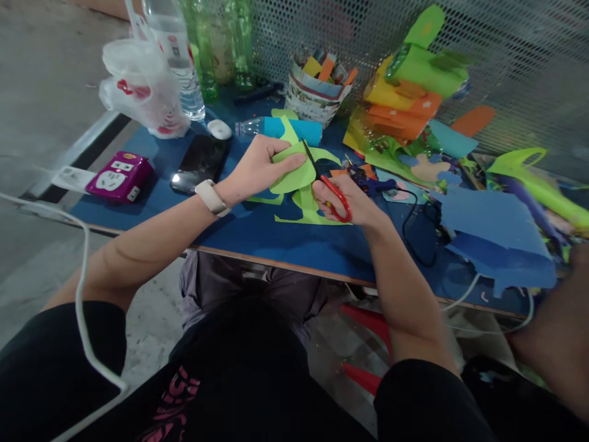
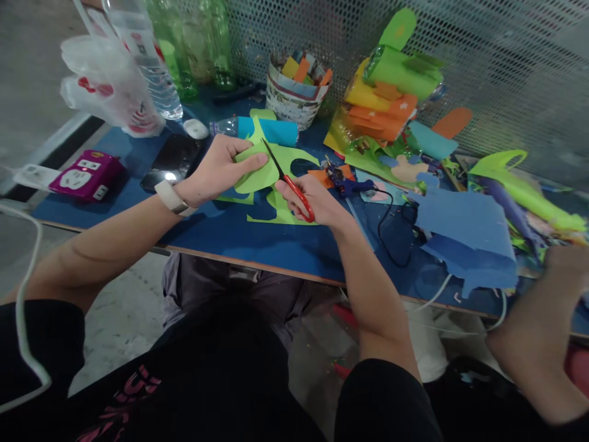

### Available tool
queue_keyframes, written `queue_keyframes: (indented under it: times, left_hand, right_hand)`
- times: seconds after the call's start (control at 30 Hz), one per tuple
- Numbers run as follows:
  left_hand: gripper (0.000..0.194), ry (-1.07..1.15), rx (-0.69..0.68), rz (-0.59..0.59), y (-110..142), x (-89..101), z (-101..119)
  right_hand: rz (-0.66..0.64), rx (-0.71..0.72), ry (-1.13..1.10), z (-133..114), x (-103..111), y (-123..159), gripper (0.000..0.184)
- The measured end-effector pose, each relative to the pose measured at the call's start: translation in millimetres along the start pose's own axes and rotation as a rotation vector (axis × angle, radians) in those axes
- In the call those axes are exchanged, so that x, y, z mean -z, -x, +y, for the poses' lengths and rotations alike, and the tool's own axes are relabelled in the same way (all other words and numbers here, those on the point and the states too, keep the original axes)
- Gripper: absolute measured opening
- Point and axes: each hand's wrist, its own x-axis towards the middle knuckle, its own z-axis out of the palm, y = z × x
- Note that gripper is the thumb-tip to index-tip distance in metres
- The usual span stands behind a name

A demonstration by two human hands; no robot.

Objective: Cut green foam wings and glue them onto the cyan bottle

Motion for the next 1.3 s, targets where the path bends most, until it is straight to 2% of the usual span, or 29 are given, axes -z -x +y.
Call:
queue_keyframes:
  times: [0.2, 0.47, 0.6, 0.87, 1.07, 1.3]
  left_hand:
    - [0.075, -0.011, -0.005, 0.047, -0.8, 0.3, -0.5]
    - [0.068, -0.054, 0.020, -0.017, -1.0, 1.7, 4.9]
    - [0.065, -0.040, 0.053, 0.002, -0.6, 1.4, 6.5]
    - [0.039, 0.039, 0.158, 0.032, 0.1, 3.4, 4.7]
    - [0.031, -0.040, 0.150, -0.011, -1.2, 4.6, 10.6]
    - [0.036, -0.067, 0.142, -0.055, -1.4, 6.1, 16.3]
  right_hand:
    - [0.008, -0.032, -0.022, -0.3, 0.6, -0.6, 0.078]
    - [-0.010, -0.006, 0.005, 0.6, 3.0, 0.0, 0.080]
    - [-0.010, -0.021, -0.026, -2.3, 1.3, 1.1, 0.079]
    - [-0.016, -0.030, -0.035, -3.2, 4.4, 3.1, 0.078]
    - [-0.062, -0.021, 0.009, 1.8, 12.1, 3.0, 0.081]
    - [-0.093, -0.035, 0.060, -0.7, 17.9, 3.7, 0.083]
